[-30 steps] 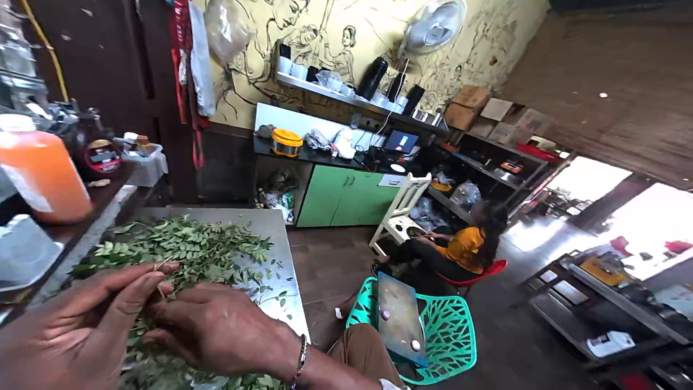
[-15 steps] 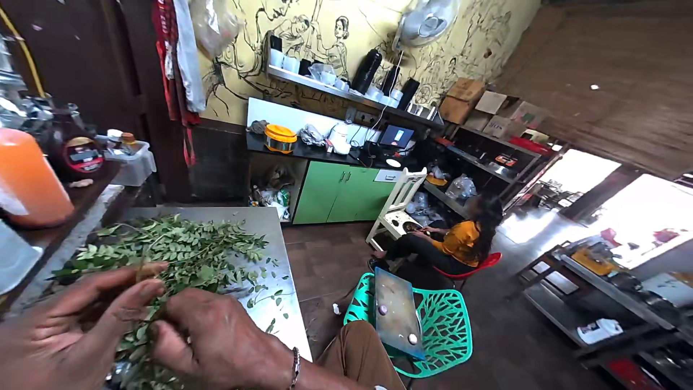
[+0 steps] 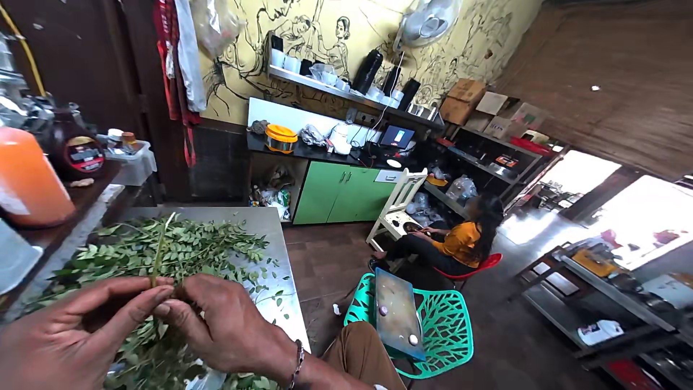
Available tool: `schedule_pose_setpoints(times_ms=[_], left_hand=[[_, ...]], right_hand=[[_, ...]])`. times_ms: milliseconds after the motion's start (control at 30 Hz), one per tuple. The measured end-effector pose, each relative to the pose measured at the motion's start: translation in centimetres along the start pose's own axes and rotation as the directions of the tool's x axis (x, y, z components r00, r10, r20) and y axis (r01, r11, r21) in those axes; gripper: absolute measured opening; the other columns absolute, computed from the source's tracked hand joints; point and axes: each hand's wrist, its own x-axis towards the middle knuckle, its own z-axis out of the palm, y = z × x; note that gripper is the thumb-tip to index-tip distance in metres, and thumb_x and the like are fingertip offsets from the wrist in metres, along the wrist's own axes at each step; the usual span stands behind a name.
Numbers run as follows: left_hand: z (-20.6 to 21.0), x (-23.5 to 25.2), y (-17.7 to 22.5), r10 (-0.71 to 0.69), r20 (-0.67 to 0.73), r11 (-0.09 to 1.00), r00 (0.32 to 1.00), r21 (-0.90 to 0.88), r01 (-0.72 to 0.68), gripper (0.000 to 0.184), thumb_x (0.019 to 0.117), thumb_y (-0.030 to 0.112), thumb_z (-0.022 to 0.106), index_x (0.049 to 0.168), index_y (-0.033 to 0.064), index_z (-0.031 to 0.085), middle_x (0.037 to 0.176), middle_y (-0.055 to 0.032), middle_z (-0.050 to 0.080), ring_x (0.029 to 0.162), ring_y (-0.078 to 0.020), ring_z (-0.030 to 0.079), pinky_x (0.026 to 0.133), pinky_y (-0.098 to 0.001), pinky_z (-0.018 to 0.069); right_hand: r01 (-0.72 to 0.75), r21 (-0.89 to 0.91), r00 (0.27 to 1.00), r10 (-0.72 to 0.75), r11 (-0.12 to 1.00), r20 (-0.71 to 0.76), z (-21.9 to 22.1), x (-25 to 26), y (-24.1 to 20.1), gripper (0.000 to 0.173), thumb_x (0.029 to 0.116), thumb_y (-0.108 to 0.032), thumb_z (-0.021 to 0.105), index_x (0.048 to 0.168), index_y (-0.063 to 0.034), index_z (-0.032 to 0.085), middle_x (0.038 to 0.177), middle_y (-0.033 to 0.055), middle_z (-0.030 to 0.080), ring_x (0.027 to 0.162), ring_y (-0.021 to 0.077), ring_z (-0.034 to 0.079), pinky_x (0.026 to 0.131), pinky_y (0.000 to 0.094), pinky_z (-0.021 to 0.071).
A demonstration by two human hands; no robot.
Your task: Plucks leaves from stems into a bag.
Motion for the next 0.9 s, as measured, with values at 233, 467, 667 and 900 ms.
schedule_pose_setpoints(times_ms=[233,467,667,900], left_hand=[[0.9,0.0,-1.2,0.092,-0.078,0.990,0.993,0.113,-0.082,0.021,0.0980,0.017,0.066,0.106,-0.0022,0.069,0.100,-0.0095,0.070,0.083,-0.0108,0.068,0.074,-0.0251,0.0593],[1.5,-0.1,-1.0,0.160,-0.145,0.987,0.976,0.044,-0.155,0.018,0.0959,0.008,0.066,0.106,-0.0069,0.068,0.099,-0.0094,0.070,0.082,-0.0094,0.068,0.073,-0.0226,0.0585],[-0.8,-0.1,0.9,0.065,-0.249,0.998,0.966,0.029,-0.059,0.017,0.1008,0.002,0.057,0.110,-0.0131,0.059,0.094,-0.0035,0.066,0.074,-0.0021,0.066,0.069,-0.0194,0.0596],[-1.3,-1.3,-0.8,0.073,-0.325,0.980,0.943,0.198,-0.007,0.025,0.0998,0.018,0.066,0.118,0.0004,0.066,0.104,-0.0047,0.070,0.078,-0.0068,0.068,0.071,-0.0257,0.0605]], right_hand=[[0.041,-0.146,0.999,-0.046,0.988,-0.029,0.0,0.4,-0.3,0.031,0.1076,-0.021,0.049,0.091,-0.0016,0.066,0.087,0.0091,0.065,0.086,0.0207,0.068,0.076,0.0397,0.0583],[0.008,0.021,1.000,-0.008,1.000,-0.019,-0.3,0.2,-1.4,0.036,0.1088,-0.020,0.042,0.086,-0.0014,0.063,0.079,0.0083,0.062,0.075,0.0189,0.064,0.067,0.0397,0.0545],[-0.052,0.175,0.997,0.040,0.983,0.072,0.5,-3.6,-1.5,0.036,0.1090,-0.019,0.044,0.091,0.0042,0.065,0.076,0.0118,0.062,0.070,0.0197,0.061,0.066,0.0387,0.0527],[-0.278,0.198,0.955,0.248,0.940,0.166,-0.3,-7.9,-1.5,0.037,0.1110,-0.025,0.040,0.103,0.0010,0.066,0.080,0.0068,0.063,0.069,0.0134,0.061,0.067,0.0330,0.0549]])
